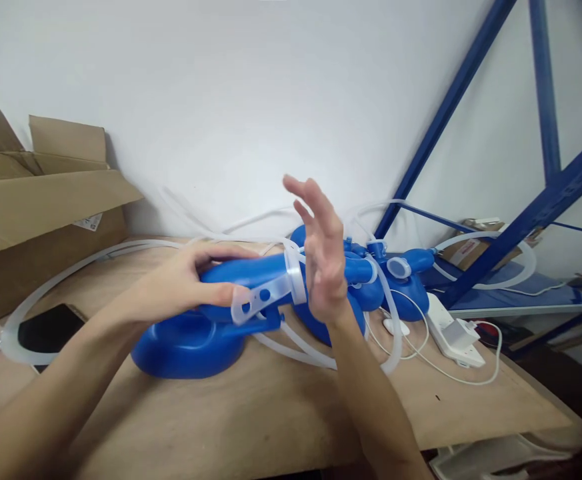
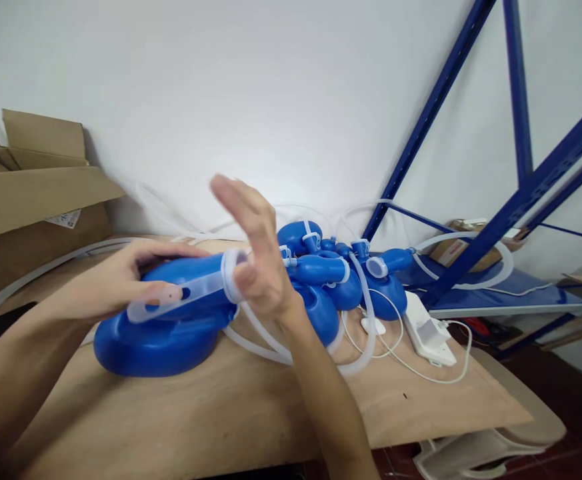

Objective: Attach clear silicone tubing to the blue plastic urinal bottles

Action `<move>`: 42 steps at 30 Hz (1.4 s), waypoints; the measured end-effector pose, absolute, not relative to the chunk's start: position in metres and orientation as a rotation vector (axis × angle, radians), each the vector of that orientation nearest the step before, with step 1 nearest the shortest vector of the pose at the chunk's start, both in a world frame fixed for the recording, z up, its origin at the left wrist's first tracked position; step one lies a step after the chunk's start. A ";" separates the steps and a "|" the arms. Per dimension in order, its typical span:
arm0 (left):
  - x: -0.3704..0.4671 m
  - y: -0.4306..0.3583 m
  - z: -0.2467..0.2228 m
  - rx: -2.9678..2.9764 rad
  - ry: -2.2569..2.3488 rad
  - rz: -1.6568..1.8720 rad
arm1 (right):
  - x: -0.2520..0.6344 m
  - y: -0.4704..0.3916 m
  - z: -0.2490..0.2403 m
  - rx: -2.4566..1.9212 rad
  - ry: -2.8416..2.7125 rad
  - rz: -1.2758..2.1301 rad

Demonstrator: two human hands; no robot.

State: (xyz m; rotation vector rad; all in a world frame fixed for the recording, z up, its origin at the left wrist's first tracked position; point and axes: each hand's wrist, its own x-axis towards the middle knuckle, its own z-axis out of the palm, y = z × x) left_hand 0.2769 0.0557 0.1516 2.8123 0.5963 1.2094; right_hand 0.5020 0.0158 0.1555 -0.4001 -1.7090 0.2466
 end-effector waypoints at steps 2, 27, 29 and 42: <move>0.274 0.050 0.156 2.877 0.581 1.317 | 0.508 0.023 0.156 -0.499 -1.610 0.401; 0.269 0.058 0.154 2.322 0.525 0.885 | 0.481 0.015 0.147 -0.498 -1.891 0.525; 0.272 0.063 0.151 2.140 0.457 0.781 | 0.482 0.016 0.147 -0.509 -1.914 0.460; 0.245 0.090 0.162 1.954 0.624 1.308 | 0.527 0.020 0.160 -0.794 -2.026 0.580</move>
